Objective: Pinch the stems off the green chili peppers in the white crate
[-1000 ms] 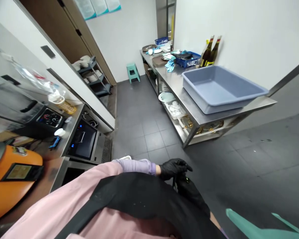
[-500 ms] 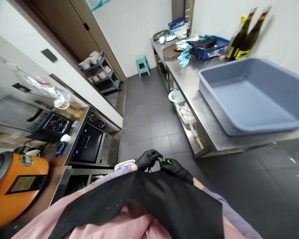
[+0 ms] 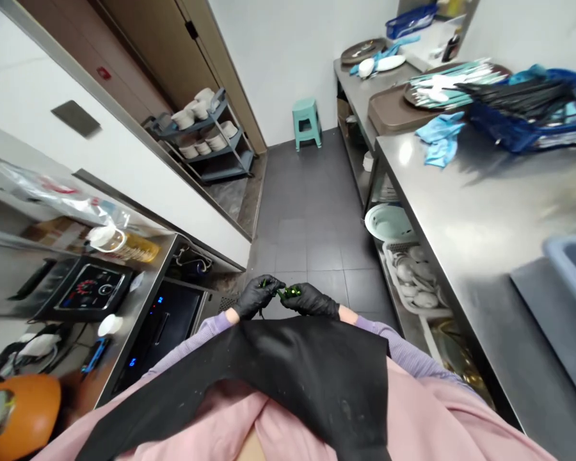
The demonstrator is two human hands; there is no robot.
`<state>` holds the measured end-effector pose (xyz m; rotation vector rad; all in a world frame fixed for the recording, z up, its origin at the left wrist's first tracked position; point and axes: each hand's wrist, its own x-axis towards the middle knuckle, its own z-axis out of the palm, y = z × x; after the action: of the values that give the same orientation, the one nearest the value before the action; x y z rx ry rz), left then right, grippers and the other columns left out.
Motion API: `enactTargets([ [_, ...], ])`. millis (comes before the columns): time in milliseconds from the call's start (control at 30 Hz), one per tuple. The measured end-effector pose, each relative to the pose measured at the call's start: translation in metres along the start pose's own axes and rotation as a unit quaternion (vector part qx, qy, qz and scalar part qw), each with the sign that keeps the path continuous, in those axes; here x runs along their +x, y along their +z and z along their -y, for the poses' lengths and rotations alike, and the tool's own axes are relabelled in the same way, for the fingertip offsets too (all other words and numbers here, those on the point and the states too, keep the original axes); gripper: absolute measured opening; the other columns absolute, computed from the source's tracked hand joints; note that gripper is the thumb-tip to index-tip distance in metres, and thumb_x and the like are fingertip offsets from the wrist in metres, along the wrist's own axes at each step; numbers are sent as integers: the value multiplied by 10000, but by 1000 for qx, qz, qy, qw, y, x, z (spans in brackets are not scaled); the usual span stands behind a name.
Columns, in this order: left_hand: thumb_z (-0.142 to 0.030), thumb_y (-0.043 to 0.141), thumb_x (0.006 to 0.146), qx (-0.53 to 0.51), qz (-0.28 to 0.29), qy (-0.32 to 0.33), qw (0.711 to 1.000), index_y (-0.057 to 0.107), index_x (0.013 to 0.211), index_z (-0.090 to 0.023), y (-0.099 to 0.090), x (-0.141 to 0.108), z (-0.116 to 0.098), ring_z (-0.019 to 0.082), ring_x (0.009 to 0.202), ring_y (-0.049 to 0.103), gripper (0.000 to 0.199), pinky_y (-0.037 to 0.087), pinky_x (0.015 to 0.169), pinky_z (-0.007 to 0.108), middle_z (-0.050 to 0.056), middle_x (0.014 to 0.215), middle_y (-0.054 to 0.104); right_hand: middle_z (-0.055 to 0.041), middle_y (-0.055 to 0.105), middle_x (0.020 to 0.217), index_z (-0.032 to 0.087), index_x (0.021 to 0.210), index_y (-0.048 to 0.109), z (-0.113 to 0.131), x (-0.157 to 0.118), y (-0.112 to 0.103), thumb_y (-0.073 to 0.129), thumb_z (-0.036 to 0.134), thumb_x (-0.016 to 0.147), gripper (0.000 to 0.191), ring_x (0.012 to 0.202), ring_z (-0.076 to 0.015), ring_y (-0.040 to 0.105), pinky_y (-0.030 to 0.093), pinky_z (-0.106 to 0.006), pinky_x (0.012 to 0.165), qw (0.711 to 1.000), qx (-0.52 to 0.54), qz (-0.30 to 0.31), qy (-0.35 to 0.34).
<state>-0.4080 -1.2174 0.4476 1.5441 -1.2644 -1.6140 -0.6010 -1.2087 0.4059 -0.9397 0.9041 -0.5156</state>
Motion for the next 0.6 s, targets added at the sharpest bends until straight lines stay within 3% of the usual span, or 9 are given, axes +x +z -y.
enactTargets([
  [167,-650,1044,509,-28,-16,19,999,740,692,-163,-17,143,-58,138,696,582,602,481,728,296,20,684,700,49,534,575,211,675,631,76,115,-85,917,571,586,468,603,-116,422,301,-322,627,1000,13,27,4],
  [300,-682,1046,496,-56,-104,30,993,800,771,-166,-46,267,-106,152,733,617,635,504,756,306,21,731,735,36,583,639,198,720,685,153,226,-173,956,598,603,496,607,-114,421,313,-311,610,995,32,85,-36],
  [400,-680,1052,495,-53,-132,4,990,784,740,-173,-70,350,-151,147,666,554,624,479,687,320,13,661,684,47,571,641,193,793,725,222,306,-229,958,617,614,517,546,-94,374,258,-296,536,993,75,84,-28],
  [533,-584,1059,605,-13,-123,10,992,763,667,-189,-95,439,-210,196,723,567,498,524,746,383,61,708,718,60,535,622,190,823,714,304,396,-271,1010,603,556,574,517,-76,360,247,-274,511,986,129,103,-2],
  [600,-540,998,774,9,-171,15,985,769,696,-192,-110,475,-236,212,764,612,424,569,782,386,63,757,737,59,536,615,196,809,697,334,439,-283,1025,597,550,579,511,-78,387,263,-268,511,985,126,114,10],
])
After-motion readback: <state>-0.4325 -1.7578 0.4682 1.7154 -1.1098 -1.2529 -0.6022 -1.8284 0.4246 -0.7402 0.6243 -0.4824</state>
